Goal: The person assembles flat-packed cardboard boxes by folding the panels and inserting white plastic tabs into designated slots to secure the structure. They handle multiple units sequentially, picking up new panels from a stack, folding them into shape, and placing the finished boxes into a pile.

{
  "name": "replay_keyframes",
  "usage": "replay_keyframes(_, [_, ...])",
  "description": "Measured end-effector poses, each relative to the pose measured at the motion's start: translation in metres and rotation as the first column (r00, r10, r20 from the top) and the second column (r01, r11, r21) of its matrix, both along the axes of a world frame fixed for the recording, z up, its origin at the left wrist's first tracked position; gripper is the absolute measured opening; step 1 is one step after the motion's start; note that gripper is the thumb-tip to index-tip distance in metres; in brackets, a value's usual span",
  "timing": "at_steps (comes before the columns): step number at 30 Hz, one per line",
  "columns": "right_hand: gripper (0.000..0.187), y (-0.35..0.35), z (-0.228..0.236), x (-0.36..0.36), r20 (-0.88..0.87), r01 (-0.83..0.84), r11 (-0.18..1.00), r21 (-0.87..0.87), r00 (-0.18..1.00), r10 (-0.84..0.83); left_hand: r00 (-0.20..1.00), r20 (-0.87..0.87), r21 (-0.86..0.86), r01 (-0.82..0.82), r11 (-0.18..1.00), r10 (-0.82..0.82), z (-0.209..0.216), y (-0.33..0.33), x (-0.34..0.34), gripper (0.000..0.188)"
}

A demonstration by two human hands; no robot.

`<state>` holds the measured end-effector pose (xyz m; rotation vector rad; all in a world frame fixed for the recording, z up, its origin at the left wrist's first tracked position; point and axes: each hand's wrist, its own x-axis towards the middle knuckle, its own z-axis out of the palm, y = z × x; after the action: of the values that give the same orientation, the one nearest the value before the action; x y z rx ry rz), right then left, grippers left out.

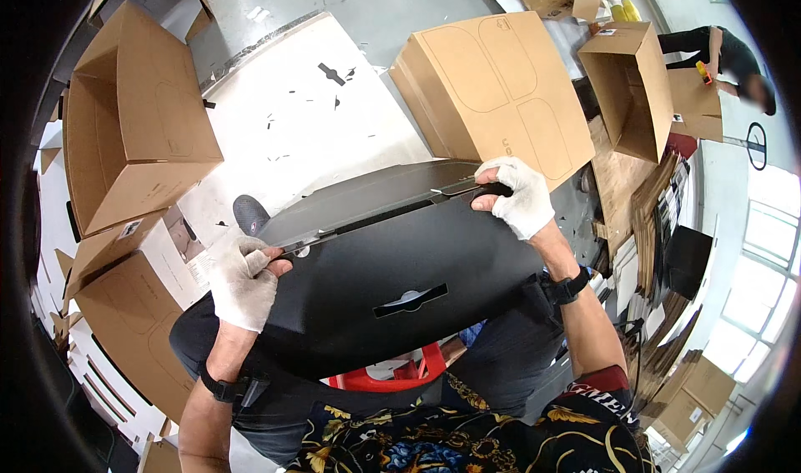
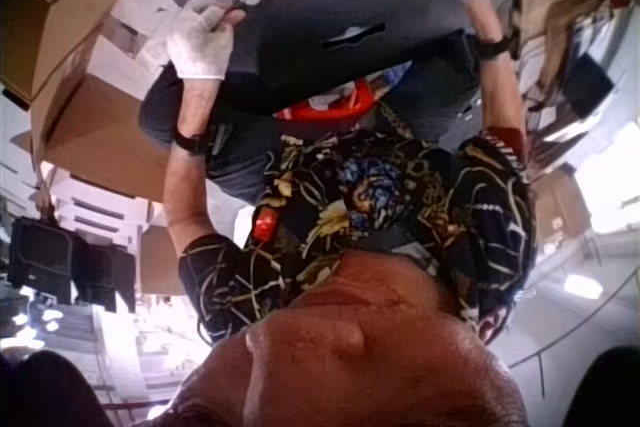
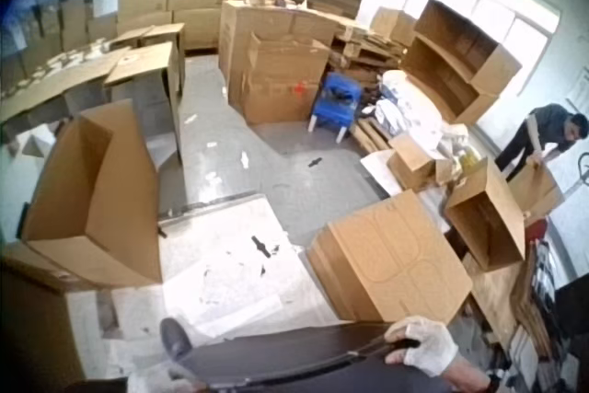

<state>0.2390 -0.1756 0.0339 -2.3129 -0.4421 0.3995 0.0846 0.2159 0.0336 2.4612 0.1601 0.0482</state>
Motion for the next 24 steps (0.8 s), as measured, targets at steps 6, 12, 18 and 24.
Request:
replay_keyframes(6, [0.037,-0.003,0.000,-0.003,0.022,-0.008,1.000,0.003,1.000,0.008,0.988,0.140,-0.065,-0.061,0.996,0.069,0.003,-0.011,-0.008,0.019])
replay_keyframes(12, [0.038,-0.006,-0.004,-0.006,0.028,-0.022,1.000,-0.002,0.999,0.022,0.992,0.044,-0.118,-0.111,0.987,0.116,0.004,-0.010,-0.009,0.017])
replay_keyframes(18, [0.038,-0.006,-0.002,-0.004,0.036,-0.028,1.000,0.009,0.999,0.028,0.995,0.003,-0.185,-0.097,0.978,0.100,0.007,-0.009,-0.005,0.019])
replay_keyframes(24, [0.038,-0.004,-0.003,-0.004,0.026,-0.016,1.000,0.026,1.000,0.016,0.988,0.008,-0.219,-0.150,0.964,0.156,-0.002,-0.011,-0.006,0.016])
